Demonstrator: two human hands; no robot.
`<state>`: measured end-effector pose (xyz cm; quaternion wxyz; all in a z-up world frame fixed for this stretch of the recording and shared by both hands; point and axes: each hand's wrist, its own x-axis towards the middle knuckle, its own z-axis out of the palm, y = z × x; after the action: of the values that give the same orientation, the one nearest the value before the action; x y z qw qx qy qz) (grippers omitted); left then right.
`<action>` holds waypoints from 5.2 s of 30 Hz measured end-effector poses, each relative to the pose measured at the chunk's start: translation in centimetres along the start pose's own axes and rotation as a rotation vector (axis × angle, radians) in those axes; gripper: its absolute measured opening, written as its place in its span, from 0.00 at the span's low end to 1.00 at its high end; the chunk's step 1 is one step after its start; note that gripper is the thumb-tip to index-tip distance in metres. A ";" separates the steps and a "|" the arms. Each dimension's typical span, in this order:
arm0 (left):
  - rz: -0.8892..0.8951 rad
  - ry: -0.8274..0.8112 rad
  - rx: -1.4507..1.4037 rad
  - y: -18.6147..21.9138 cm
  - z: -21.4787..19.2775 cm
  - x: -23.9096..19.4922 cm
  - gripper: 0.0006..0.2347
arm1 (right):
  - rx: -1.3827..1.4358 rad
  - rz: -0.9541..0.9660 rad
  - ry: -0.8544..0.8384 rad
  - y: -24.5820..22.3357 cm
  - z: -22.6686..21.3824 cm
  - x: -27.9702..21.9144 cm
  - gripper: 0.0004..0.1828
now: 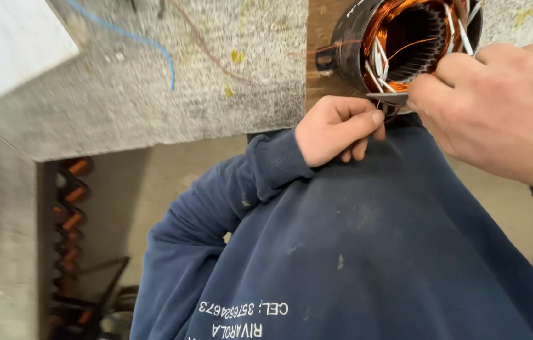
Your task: Manually tying and insulating wires on an electric motor stator using string and small hand tools.
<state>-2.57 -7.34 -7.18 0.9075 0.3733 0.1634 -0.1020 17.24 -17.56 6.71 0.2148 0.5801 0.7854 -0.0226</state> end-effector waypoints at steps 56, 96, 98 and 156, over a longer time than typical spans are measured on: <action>0.764 0.332 1.137 2.7 2.3 -0.3 0.11 | 0.173 -0.027 0.243 1.5 -2.5 0.4 0.09; -0.077 -0.032 0.237 3.4 0.2 -0.2 0.20 | 0.057 -0.094 0.331 2.9 -3.7 1.1 0.15; -0.046 -0.062 0.206 2.8 0.6 0.4 0.18 | -0.037 -0.093 0.325 2.5 -4.1 1.4 0.13; 0.576 0.338 1.189 2.4 2.5 -0.8 0.12 | 0.063 -0.141 0.102 2.2 -0.1 0.8 0.13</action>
<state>-2.06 -7.42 -3.65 0.5012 0.8479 0.1134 0.1308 19.00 -16.08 6.98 0.1539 0.5305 0.8330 -0.0328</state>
